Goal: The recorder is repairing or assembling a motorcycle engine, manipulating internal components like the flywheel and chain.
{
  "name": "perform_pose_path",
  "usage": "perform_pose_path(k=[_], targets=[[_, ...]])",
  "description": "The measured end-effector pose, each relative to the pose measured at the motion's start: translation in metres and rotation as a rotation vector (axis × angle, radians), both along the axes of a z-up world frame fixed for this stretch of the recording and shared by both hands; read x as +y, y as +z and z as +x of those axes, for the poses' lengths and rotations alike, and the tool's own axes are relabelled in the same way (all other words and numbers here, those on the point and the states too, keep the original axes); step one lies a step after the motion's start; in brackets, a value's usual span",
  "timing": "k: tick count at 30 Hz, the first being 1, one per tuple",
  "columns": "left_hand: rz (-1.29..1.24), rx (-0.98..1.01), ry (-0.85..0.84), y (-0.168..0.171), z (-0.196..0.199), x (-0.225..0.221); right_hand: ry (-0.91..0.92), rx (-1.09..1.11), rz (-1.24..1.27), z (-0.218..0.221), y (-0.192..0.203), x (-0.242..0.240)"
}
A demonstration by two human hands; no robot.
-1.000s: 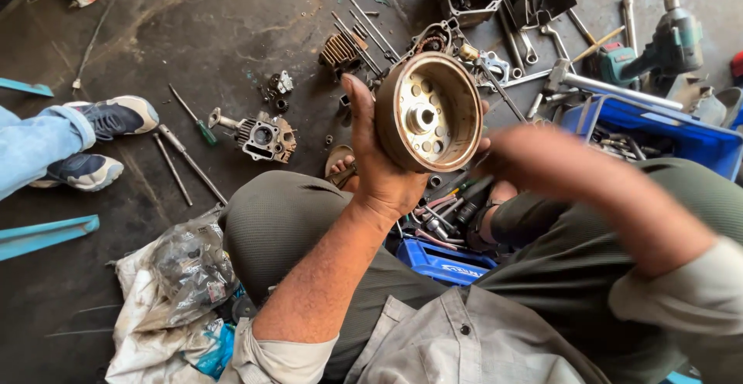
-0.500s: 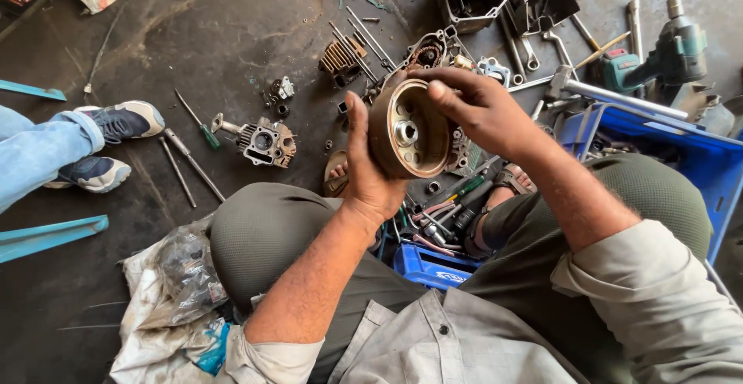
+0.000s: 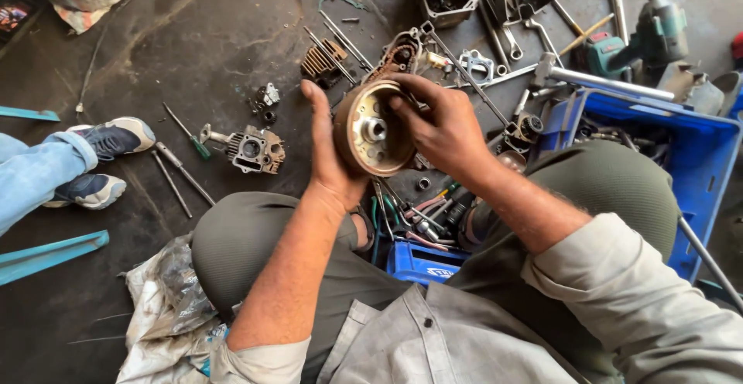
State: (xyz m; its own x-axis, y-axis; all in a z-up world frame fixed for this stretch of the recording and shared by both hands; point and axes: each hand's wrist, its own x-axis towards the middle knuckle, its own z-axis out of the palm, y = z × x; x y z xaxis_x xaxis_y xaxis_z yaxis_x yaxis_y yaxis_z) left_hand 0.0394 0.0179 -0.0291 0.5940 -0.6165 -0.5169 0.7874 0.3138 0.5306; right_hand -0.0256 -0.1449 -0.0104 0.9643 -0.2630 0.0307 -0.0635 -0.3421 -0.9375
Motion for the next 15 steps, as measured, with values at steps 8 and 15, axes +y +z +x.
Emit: perform_pose_path(k=[8,15], targets=[[0.24,-0.388,-0.008,0.007,0.001,0.012,-0.096,-0.172,-0.176,-0.002,0.003,-0.008],[0.372,-0.564,0.087,-0.01,-0.002,0.012,-0.122,0.04,-0.1,0.006,-0.006,-0.009]])
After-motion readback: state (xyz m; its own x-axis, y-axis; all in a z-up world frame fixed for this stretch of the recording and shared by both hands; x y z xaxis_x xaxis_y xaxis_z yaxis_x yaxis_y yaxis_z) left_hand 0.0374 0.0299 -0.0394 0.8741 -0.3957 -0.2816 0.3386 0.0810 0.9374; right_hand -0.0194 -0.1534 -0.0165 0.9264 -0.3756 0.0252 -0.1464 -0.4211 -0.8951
